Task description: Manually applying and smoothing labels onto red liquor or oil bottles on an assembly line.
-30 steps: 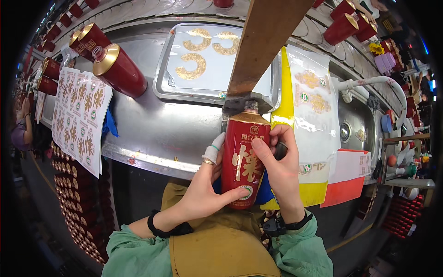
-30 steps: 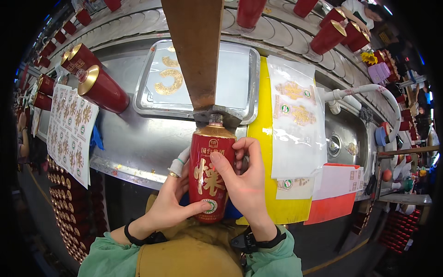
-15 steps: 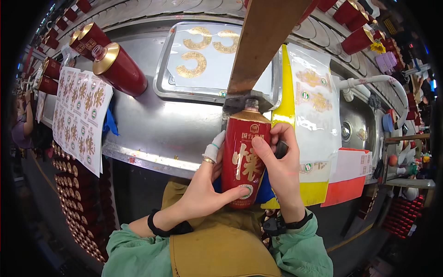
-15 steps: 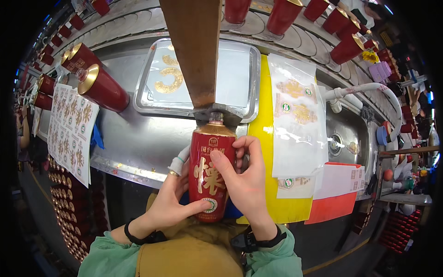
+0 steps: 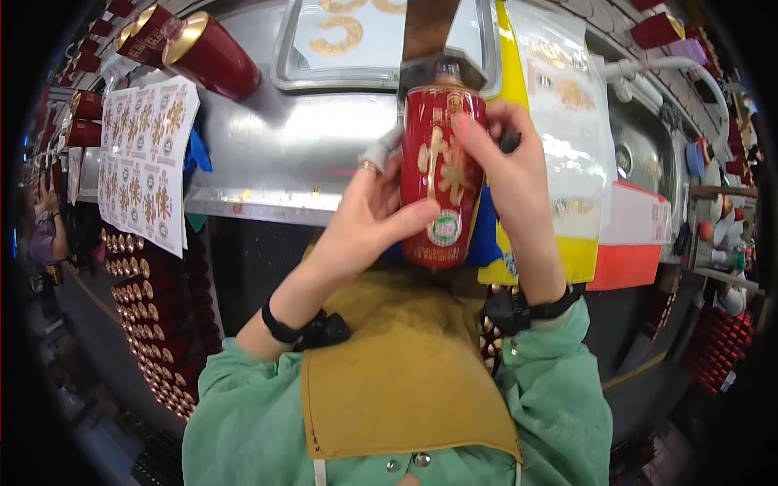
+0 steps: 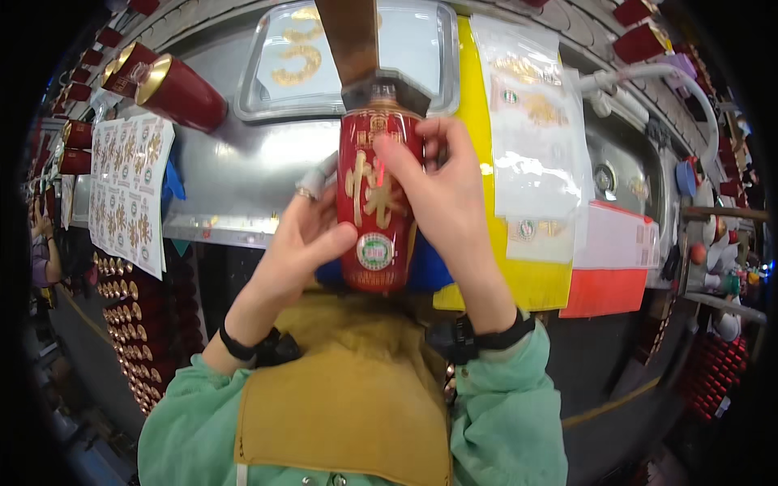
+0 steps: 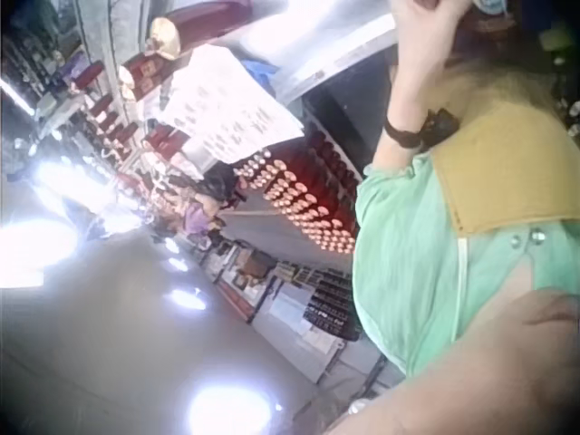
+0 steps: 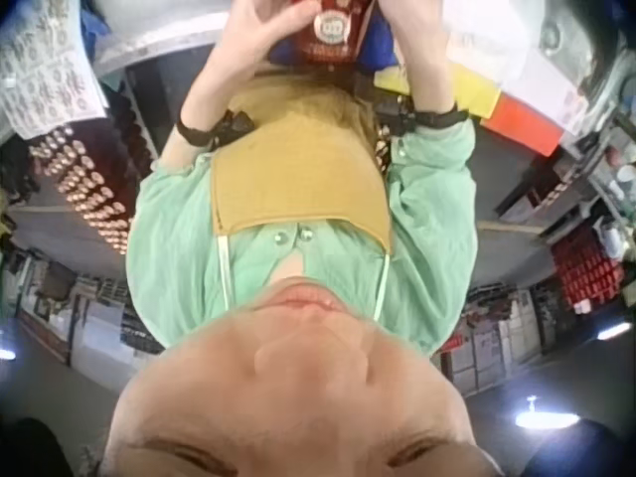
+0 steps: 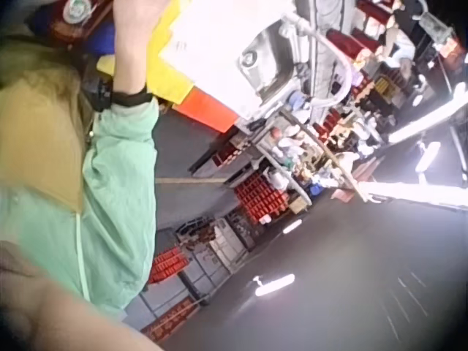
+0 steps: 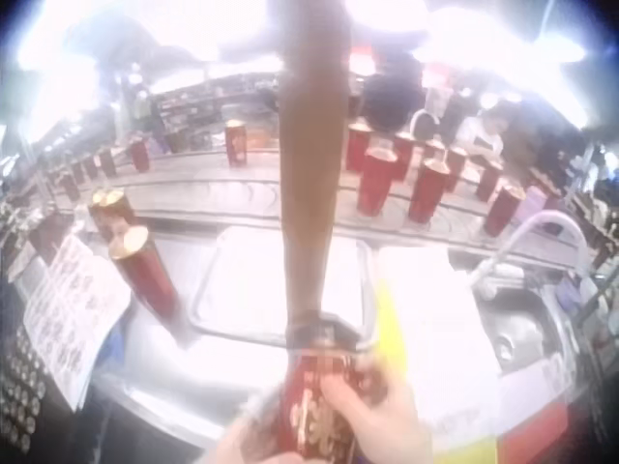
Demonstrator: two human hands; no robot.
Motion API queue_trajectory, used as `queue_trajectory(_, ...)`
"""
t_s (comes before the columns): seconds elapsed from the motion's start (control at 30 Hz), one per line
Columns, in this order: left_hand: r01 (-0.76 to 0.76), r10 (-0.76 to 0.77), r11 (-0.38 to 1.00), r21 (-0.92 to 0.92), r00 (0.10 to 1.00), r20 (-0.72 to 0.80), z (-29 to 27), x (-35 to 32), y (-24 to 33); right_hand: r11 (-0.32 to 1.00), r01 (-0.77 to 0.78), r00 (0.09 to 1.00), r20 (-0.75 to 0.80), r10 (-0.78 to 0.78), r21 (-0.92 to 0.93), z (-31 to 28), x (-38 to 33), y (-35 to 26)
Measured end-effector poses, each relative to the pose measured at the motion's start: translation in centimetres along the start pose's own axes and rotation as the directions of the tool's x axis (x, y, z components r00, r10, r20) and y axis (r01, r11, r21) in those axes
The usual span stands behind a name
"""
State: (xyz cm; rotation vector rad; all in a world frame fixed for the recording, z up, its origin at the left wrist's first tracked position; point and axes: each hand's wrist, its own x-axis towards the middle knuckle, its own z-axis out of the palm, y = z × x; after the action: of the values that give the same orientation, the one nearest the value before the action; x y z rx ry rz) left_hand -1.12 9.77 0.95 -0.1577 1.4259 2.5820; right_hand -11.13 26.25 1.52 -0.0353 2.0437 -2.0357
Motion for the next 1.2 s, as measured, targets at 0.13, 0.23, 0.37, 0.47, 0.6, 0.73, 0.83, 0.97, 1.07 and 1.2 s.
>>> queue_trajectory(0.13, 0.001, 0.005, 0.992, 0.126, 0.999, -0.048, 0.3, -0.1, -0.2, 1.0, 0.018, 1.0, 0.007, -0.018, -0.019, -0.2, 0.3, 0.4)
queue_trajectory(0.23, -0.015, 0.02, 0.981, 0.195, 1.0, -0.022, 0.4, 0.1, -0.3, 0.996, 0.061, 0.998, -0.009, -0.062, -0.068, -0.2, 0.5, 0.6)
queue_trajectory(0.37, -0.019, 0.022, 0.987, 0.157, 1.0, -0.018, 0.4, 0.0, -0.4, 0.996, 0.071, 0.997, 0.009, -0.07, -0.053, -0.2, 0.6, 0.8)
queue_trajectory(0.47, -0.024, 0.029, 0.985, 0.169, 0.999, -0.027, 0.5, -0.2, -0.5, 0.995, 0.075, 0.997, 0.0, -0.075, -0.073, -0.2, 0.5, 0.8)
queue_trajectory(0.6, -0.038, 0.042, 0.985, 0.17, 0.999, -0.017, 0.4, -0.2, -0.6, 0.995, 0.08, 0.997, 0.004, -0.08, -0.061, -0.1, 0.4, 0.7)
queue_trajectory(0.73, -0.06, 0.062, 0.98, 0.189, 0.998, -0.003, 0.3, -0.2, -0.9, 0.994, 0.08, 0.997, -0.004, -0.081, -0.074, -0.1, 0.5, 0.8)
queue_trajectory(0.83, -0.073, 0.074, 0.976, 0.206, 0.997, 0.005, 0.2, -0.3, -1.0, 0.995, 0.08, 0.997, 0.002, -0.08, -0.067, -0.3, 0.6, 1.0)
queue_trajectory(0.97, -0.068, 0.063, 0.975, 0.211, 0.998, 0.031, 0.1, -0.3, -0.9, 0.992, 0.109, 0.994, 0.011, -0.109, -0.062, -0.4, 0.7, 1.2)
queue_trajectory(1.07, -0.067, 0.062, 0.968, 0.244, 0.998, 0.027, 0.3, -0.4, -0.9, 0.996, 0.081, 0.997, -0.01, -0.081, -0.046, -0.1, 0.6, 1.1)
queue_trajectory(1.2, -0.064, 0.061, 0.973, 0.221, 0.998, 0.022, 0.5, -0.6, -0.8, 0.996, 0.063, 0.998, 0.002, -0.063, -0.058, -0.2, 0.3, 0.1)
